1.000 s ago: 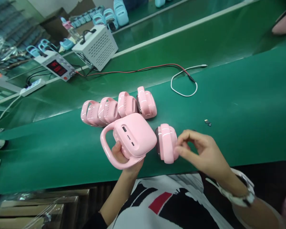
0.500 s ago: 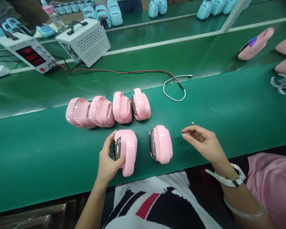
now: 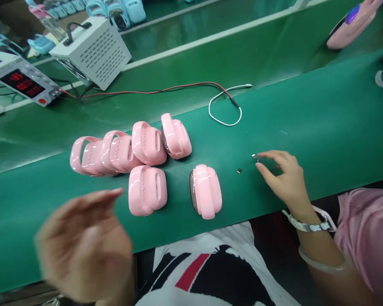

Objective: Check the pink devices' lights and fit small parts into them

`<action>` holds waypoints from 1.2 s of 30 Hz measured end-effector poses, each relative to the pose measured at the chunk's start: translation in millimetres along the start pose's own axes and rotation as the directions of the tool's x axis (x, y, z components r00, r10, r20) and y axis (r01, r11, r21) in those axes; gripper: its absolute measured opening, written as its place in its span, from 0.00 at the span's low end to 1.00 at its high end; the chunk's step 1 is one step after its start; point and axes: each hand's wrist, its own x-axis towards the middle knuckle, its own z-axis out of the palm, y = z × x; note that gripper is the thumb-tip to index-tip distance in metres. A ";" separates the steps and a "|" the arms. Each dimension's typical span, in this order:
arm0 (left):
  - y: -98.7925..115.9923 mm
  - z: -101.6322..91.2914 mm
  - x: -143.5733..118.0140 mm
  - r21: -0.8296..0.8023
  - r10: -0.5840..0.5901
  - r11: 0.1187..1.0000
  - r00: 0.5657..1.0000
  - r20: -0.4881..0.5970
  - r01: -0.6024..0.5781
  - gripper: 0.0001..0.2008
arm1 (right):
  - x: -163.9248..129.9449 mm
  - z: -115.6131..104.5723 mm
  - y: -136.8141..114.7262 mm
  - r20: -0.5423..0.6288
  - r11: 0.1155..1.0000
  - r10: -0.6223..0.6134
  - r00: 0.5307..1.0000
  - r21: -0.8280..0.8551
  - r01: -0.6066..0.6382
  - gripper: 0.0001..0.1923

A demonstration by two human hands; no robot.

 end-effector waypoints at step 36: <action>-37.2 61.2 3.2 0.389 -0.385 0.906 0.702 0.599 0.165 0.57 | 82.8 64.9 -168.3 0.609 0.581 -0.239 0.756 0.714 -0.391 0.13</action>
